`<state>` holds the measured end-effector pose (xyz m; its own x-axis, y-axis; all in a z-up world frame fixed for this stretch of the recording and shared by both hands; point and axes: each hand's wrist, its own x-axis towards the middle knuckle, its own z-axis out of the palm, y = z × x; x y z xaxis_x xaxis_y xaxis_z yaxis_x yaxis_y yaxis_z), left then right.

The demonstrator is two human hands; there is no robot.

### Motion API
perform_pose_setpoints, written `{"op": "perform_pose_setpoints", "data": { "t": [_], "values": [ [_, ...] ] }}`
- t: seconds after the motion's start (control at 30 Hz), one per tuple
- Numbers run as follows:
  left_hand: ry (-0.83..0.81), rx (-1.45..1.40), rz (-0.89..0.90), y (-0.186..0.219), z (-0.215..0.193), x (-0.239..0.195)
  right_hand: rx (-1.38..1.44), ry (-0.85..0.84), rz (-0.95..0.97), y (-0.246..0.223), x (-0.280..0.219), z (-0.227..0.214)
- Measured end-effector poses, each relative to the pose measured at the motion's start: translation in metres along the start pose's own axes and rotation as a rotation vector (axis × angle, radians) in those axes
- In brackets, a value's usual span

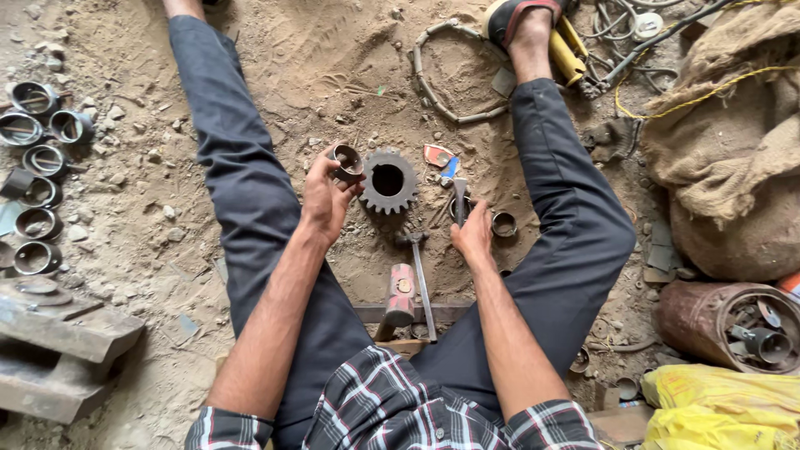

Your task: The person sits on the ground and uses a hammer and a metal file to shape and smooth small metal rings. They repeatedly tap the rings with the hammer and file the edges, occasionally inspecting the fit of the rings against a larger gear-like component.

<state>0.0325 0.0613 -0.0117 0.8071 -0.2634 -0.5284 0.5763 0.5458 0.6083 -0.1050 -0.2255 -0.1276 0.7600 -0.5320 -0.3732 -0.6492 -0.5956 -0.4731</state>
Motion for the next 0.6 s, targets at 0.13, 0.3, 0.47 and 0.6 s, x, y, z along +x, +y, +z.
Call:
{"op": "perform_pose_setpoints", "data": {
  "t": [0.13,0.3,0.47,0.6],
  "values": [
    [-0.105,-0.173,0.068,0.001,0.003,0.000,-0.016,0.005,-0.050,0.001,0.001,0.001],
    [-0.145,-0.208,0.094,0.000,0.000,0.000,-0.113,-0.030,-0.052,-0.026,-0.016,-0.024],
    [-0.255,-0.284,0.105,0.000,0.001,0.001,0.069,-0.451,-0.350,-0.045,-0.036,-0.050],
    [-0.202,-0.201,0.092,0.002,0.007,0.000,0.017,-0.819,-0.800,-0.045,-0.073,-0.039]
  ]
}}
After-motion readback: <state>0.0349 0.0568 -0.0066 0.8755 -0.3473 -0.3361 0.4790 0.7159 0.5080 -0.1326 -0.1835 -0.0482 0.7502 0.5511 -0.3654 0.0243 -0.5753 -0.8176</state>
